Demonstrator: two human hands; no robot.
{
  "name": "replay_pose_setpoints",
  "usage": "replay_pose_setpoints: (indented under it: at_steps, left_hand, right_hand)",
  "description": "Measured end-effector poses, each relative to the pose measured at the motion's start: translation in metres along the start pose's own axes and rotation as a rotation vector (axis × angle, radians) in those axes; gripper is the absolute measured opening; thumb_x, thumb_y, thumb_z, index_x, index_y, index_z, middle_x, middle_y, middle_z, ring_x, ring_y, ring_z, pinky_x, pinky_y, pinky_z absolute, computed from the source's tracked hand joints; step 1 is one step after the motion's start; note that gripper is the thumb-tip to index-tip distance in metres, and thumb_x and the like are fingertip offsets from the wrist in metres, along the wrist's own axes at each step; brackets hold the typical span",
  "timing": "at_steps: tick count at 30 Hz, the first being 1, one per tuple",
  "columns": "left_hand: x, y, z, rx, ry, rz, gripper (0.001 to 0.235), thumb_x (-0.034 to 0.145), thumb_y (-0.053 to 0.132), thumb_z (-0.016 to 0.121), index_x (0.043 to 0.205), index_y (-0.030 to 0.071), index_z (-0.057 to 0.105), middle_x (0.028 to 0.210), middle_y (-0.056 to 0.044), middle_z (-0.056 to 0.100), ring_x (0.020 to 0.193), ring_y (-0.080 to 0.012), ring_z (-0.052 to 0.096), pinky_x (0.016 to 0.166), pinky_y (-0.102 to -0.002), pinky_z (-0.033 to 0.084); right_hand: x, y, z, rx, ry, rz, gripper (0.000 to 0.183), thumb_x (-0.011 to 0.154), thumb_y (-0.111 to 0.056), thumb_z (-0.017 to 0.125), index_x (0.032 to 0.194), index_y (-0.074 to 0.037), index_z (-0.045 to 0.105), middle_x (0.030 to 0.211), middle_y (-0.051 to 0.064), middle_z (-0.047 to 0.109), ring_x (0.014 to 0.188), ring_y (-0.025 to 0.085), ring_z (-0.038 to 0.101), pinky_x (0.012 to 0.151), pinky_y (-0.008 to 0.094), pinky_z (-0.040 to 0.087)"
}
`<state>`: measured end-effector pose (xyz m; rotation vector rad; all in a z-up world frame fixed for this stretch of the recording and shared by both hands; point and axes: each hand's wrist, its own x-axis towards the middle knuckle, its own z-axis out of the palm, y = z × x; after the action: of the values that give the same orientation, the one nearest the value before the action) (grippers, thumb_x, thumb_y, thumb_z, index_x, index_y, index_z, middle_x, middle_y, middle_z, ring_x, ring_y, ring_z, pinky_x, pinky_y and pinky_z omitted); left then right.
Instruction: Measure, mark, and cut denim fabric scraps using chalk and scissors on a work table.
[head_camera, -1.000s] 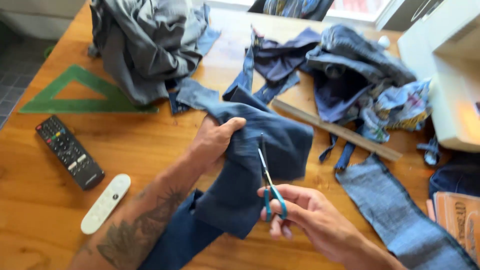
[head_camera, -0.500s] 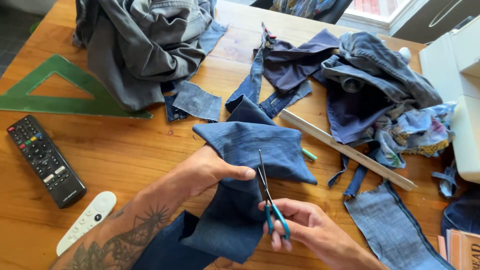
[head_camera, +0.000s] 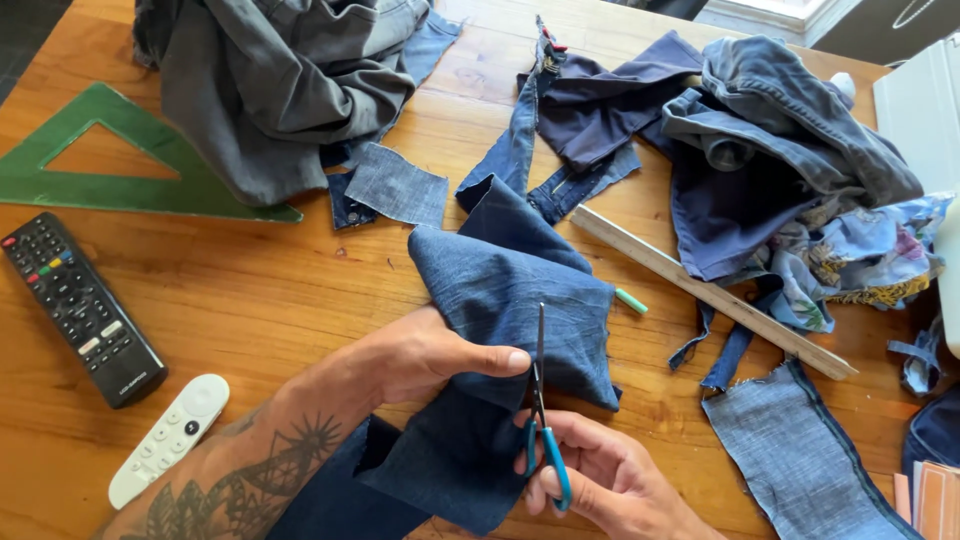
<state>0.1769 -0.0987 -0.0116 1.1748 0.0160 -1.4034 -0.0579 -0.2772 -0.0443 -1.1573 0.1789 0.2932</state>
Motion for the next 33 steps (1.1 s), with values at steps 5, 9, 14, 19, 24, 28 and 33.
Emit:
replay_pose_setpoints:
  at_steps: [5,9,14,19,24,28,33]
  left_hand:
    - [0.002,-0.004,-0.005,0.115,-0.026,0.064,0.044,0.085,0.018,0.093,0.121,-0.005,0.083,0.116,-0.017,0.089,0.097,-0.0263,0.081,0.092,-0.042,0.07]
    - [0.0,-0.003,0.0,0.128,-0.031,0.051,0.054,0.079,0.015,0.094,0.128,-0.005,0.082,0.124,-0.017,0.089,0.103,-0.0266,0.081,0.099,-0.043,0.069]
    - [-0.012,0.003,0.011,0.226,-0.051,0.114,0.041,0.075,0.018,0.097,0.108,0.001,0.082,0.107,-0.012,0.088,0.093,-0.0209,0.079,0.092,-0.037,0.067]
    - [-0.007,-0.003,0.002,0.251,-0.177,0.186,0.026,0.081,0.02,0.098,0.093,0.004,0.08,0.092,-0.01,0.086,0.083,-0.0185,0.078,0.082,-0.034,0.067]
    - [-0.01,0.004,0.003,0.37,-0.144,0.162,0.025,0.082,0.014,0.095,0.098,0.002,0.082,0.095,-0.011,0.088,0.086,-0.019,0.08,0.085,-0.033,0.067]
    - [-0.012,0.009,0.01,0.461,-0.148,0.19,0.031,0.079,0.016,0.093,0.107,0.004,0.084,0.107,-0.006,0.088,0.094,-0.015,0.078,0.089,-0.031,0.067]
    - [-0.01,0.006,0.01,0.576,-0.053,0.159,0.026,0.08,0.018,0.094,0.102,0.009,0.084,0.102,-0.002,0.086,0.091,-0.0131,0.074,0.085,-0.031,0.064]
  right_hand:
    - [-0.001,0.0,0.005,0.054,0.065,-0.016,0.062,0.108,-0.018,0.08,0.163,0.006,0.062,0.119,0.02,0.084,0.09,0.029,0.086,0.074,0.034,0.066]
    - [0.002,0.005,0.003,0.066,0.031,-0.052,0.059,0.111,-0.019,0.079,0.161,0.007,0.062,0.118,0.018,0.081,0.091,0.028,0.083,0.074,0.035,0.064]
    - [0.0,0.006,0.001,0.03,0.055,0.025,0.06,0.107,-0.023,0.082,0.158,0.004,0.065,0.119,0.016,0.081,0.094,0.027,0.085,0.079,0.037,0.065]
    - [0.0,0.015,0.001,0.026,0.027,-0.049,0.056,0.112,-0.022,0.077,0.158,0.005,0.062,0.123,0.02,0.081,0.094,0.027,0.084,0.077,0.036,0.065]
    - [0.001,0.01,0.002,0.035,-0.053,-0.071,0.049,0.114,-0.025,0.077,0.148,0.007,0.064,0.11,0.023,0.08,0.094,0.025,0.078,0.08,0.036,0.063]
    - [0.001,0.007,0.002,-0.008,-0.063,-0.036,0.044,0.114,-0.028,0.074,0.141,0.006,0.069,0.103,0.023,0.082,0.085,0.021,0.074,0.081,0.033,0.061]
    - [-0.003,0.026,-0.001,0.097,-0.018,-0.054,0.048,0.113,-0.016,0.076,0.152,0.008,0.062,0.124,0.024,0.081,0.097,0.028,0.082,0.079,0.034,0.064]
